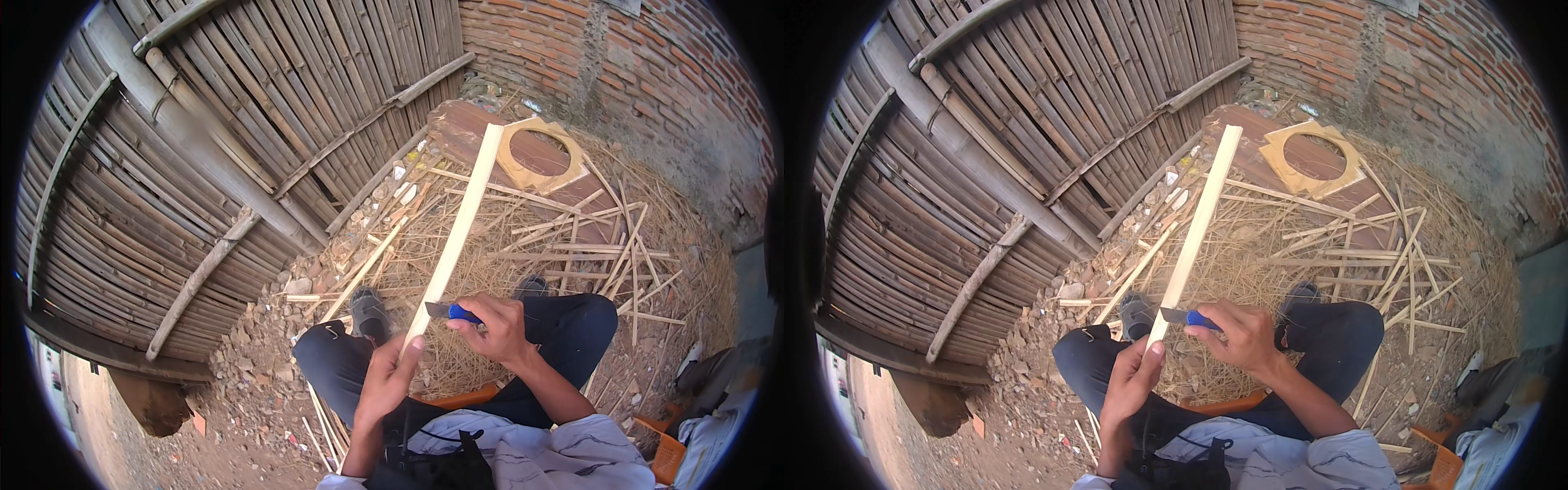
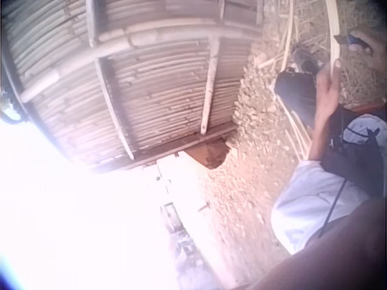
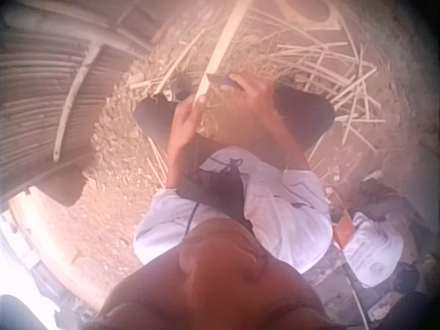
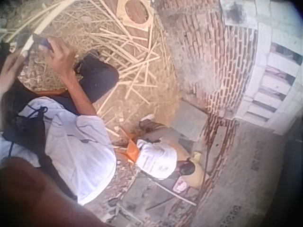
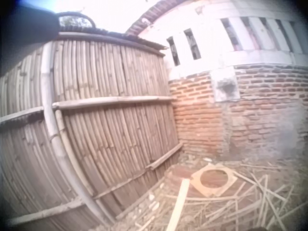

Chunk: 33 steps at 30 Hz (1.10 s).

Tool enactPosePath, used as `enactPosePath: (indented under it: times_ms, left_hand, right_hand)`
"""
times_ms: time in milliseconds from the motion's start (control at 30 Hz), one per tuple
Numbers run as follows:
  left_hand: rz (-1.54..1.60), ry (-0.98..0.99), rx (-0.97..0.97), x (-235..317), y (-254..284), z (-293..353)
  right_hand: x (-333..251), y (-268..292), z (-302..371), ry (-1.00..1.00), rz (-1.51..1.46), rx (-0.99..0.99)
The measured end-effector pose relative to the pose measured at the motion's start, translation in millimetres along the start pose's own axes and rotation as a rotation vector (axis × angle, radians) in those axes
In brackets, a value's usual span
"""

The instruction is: The person sits cross-legged on the ground and uses a blue utility knife to shave and smooth a long, thin bamboo strip. They hold the strip with their left hand and repeatedly scrape the blade along its length to remove the outer layer, occasionally rotating the strip to work on different sides.

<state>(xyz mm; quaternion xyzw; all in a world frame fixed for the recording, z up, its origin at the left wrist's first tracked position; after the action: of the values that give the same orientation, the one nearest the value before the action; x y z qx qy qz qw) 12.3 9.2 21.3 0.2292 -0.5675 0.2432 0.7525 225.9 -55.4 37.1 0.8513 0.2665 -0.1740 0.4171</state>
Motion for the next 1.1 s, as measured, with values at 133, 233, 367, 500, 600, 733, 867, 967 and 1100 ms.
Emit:
enactPosePath:
  times_ms: [133, 233, 367, 500, 600, 733, 867, 967, 1100]
  left_hand:
    - [-0.083, -0.072, 0.033, 4.3, -7.9, -5.3]
    - [-0.111, -0.11, 0.046, 9.1, -13.0, -6.6]
    - [-0.168, -0.092, 0.083, 14.7, -14.9, -5.4]
    - [-0.209, -0.099, 0.099, 18.0, -14.5, -2.1]
    - [-0.241, -0.09, 0.111, 15.3, -12.3, 1.5]
    - [-0.259, -0.064, 0.093, 13.3, -8.3, 7.1]
    - [-0.244, -0.064, 0.073, 5.9, -5.7, 18.5]
    - [-0.223, -0.032, 0.036, 9.8, -3.8, 25.5]
    - [-0.222, 0.004, 0.004, -0.7, 7.1, 32.5]
  right_hand:
    - [-9.0, 3.0, -3.8, 0.027, 0.034, -0.014]
    - [-10.5, 0.8, -2.7, 0.031, 0.031, -0.008]
    - [-14.4, 4.1, -5.0, 0.007, 0.048, -0.02]
    - [-14.5, 8.4, -7.6, 0.01, 0.061, 0.01]
    - [-16.7, 17.3, -12.7, -0.001, 0.086, -0.011]
    - [-10.2, 23.7, -14.5, -0.011, 0.125, 0.032]
    - [8.5, 43.7, -24.4, -0.075, 0.169, 0.071]
    - [27.5, 54.9, -29.6, -0.104, 0.165, 0.132]
    - [54.7, 72.5, -45.6, -0.146, 0.173, 0.143]
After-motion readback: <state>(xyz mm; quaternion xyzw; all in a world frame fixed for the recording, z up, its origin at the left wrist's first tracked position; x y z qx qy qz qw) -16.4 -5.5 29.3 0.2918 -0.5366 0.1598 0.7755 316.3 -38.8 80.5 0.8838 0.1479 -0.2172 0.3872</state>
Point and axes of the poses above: each hand's wrist, its own z-axis away from the middle knuckle, its own y-axis out of the back of the hand, x = y × z, the point moved 4 cm from there along -z, towards the middle knuckle, and after that the axes turned 10 degrees about -x, right-handed, at the moved point
